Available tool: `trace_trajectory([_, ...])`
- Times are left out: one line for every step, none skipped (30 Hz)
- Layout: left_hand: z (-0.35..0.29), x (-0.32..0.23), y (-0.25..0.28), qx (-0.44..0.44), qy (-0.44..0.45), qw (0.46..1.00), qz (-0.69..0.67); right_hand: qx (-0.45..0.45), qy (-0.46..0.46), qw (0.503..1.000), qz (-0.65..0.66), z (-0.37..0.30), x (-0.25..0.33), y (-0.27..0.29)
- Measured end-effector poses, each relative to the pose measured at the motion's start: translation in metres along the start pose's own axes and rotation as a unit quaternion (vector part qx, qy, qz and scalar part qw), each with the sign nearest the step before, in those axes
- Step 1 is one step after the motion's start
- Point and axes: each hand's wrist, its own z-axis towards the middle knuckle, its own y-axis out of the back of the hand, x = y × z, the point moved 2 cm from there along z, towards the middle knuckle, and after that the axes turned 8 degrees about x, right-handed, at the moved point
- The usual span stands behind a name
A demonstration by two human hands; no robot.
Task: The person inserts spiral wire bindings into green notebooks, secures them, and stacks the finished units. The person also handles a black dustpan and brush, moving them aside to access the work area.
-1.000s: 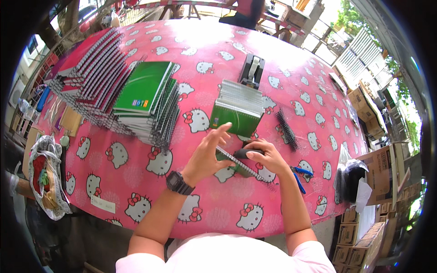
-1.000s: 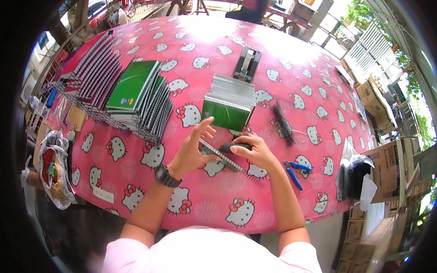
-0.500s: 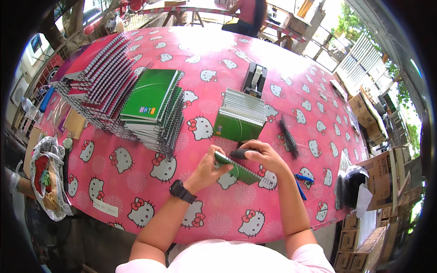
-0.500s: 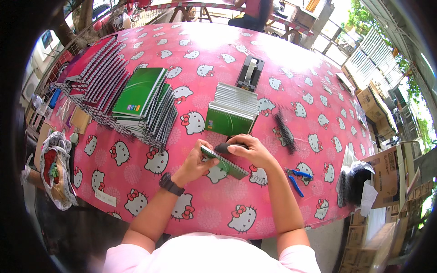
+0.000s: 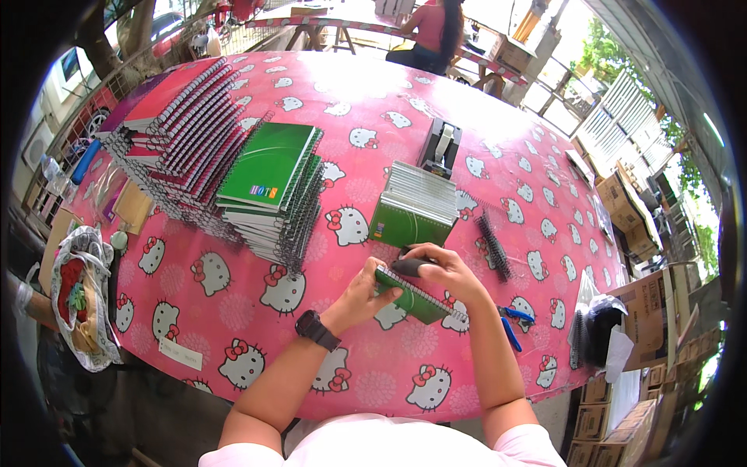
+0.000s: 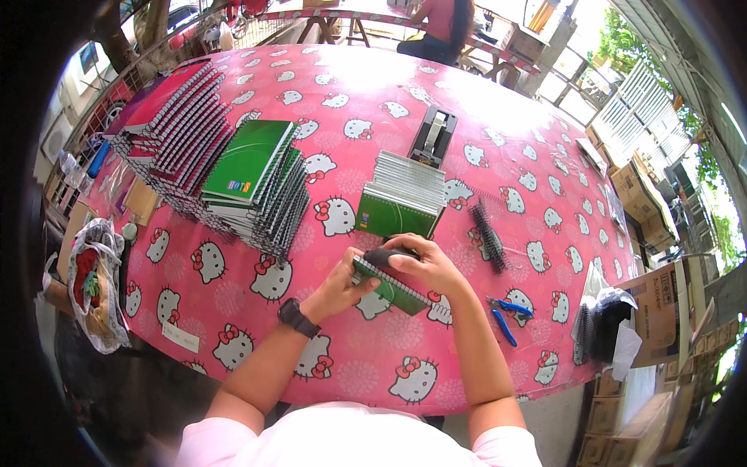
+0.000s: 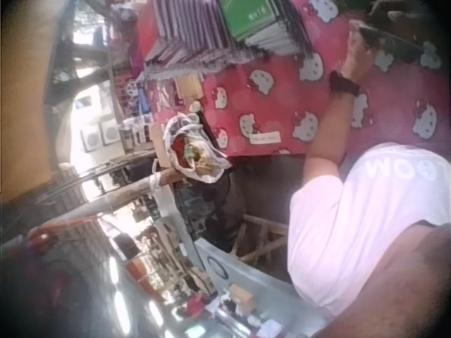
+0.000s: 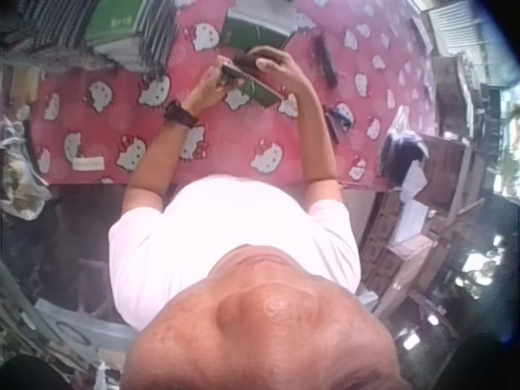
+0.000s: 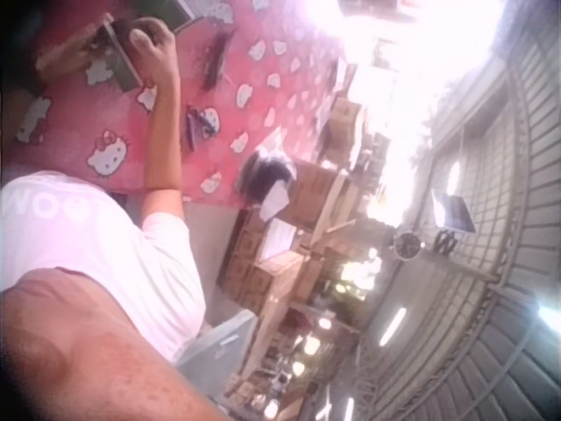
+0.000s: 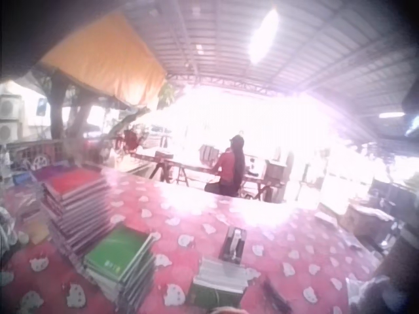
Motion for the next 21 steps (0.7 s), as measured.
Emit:
trace_trajectory([-0.002, -0.001, -0.002, -0.002, 0.002, 1.000, -0.006, 0.017, 0.026, 0.999, 0.036, 0.000, 0.002, -0.004])
trace_trajectory([-0.003, -0.002, -0.003, -0.004, 0.004, 1.000, -0.012, 0.033, 0.052, 0.996, 0.071, 0.000, 0.007, -0.009])
trace_trajectory([-0.002, -0.001, -0.003, -0.003, 0.004, 1.000, -0.005, 0.049, 0.078, 0.990, 0.107, 0.000, 0.009, -0.012])
trace_trajectory([-0.001, -0.002, -0.001, -0.002, 0.002, 1.000, 0.004, 0.016, 0.034, 0.998, 0.051, 0.001, 0.003, -0.011])
trace_trajectory([-0.001, -0.004, 0.001, 0.000, 0.001, 1.000, 0.013, -0.024, 0.035, 0.999, 0.013, -0.002, 0.001, -0.008])
trace_trajectory([-0.003, -0.006, 0.001, 0.005, 0.029, 1.000, -0.002, -0.064, 0.036, 0.997, -0.025, -0.007, -0.002, -0.002])
trace_trajectory([-0.004, -0.011, 0.003, 0.008, 0.056, 0.998, -0.018, -0.103, 0.036, 0.992, -0.064, -0.011, -0.003, 0.006])
trace_trajectory([-0.005, -0.013, 0.004, 0.010, 0.084, 0.996, -0.034, -0.120, 0.014, 0.990, -0.072, -0.021, -0.005, 0.015])
trace_trajectory([-0.006, -0.014, 0.004, -0.007, 0.075, 0.996, -0.050, -0.154, 0.002, 0.975, -0.158, -0.031, -0.007, 0.022])
trace_trajectory([-0.005, -0.014, 0.002, -0.019, 0.065, 0.996, -0.066, -0.191, -0.012, 0.951, -0.242, -0.046, -0.010, 0.027])
trace_trajectory([-0.004, -0.014, 0.002, -0.032, 0.056, 0.995, -0.081, -0.226, -0.025, 0.918, -0.324, -0.057, -0.013, 0.029])
trace_trajectory([-0.003, -0.017, 0.003, -0.059, 0.027, 0.997, -0.044, -0.244, -0.064, 0.905, -0.343, -0.067, -0.016, 0.028])
trace_trajectory([0.000, -0.022, 0.002, -0.080, -0.003, 0.997, -0.009, -0.244, -0.075, 0.885, -0.388, -0.076, -0.020, 0.029])
trace_trajectory([0.003, -0.029, 0.001, -0.102, -0.034, 0.994, 0.024, -0.244, -0.087, 0.864, -0.433, -0.084, -0.026, 0.030])
trace_trajectory([0.006, -0.037, -0.002, -0.102, -0.040, 0.994, 0.031, -0.243, -0.100, 0.839, -0.476, -0.092, -0.028, 0.032])
trace_trajectory([0.008, -0.051, -0.004, -0.101, -0.045, 0.993, 0.040, -0.266, -0.017, 0.836, -0.480, -0.090, -0.011, 0.027])
trace_trajectory([0.008, -0.062, -0.004, -0.102, -0.047, 0.992, 0.051, -0.257, 0.036, 0.874, -0.410, -0.081, 0.009, 0.017])
trace_trajectory([0.009, -0.071, -0.007, -0.101, -0.061, 0.990, 0.071, -0.248, 0.086, 0.904, -0.336, -0.071, 0.031, 0.005])
trace_trajectory([0.009, -0.078, -0.008, -0.103, -0.072, 0.987, 0.096, -0.235, 0.141, 0.927, -0.255, -0.062, 0.046, -0.008])
trace_trajectory([0.008, -0.084, -0.008, -0.106, -0.082, 0.983, 0.123, -0.218, 0.145, 0.944, -0.203, -0.054, 0.052, -0.021])
trace_trajectory([0.008, -0.090, -0.010, -0.104, -0.092, 0.982, 0.129, -0.204, 0.148, 0.956, -0.152, -0.048, 0.059, -0.031])
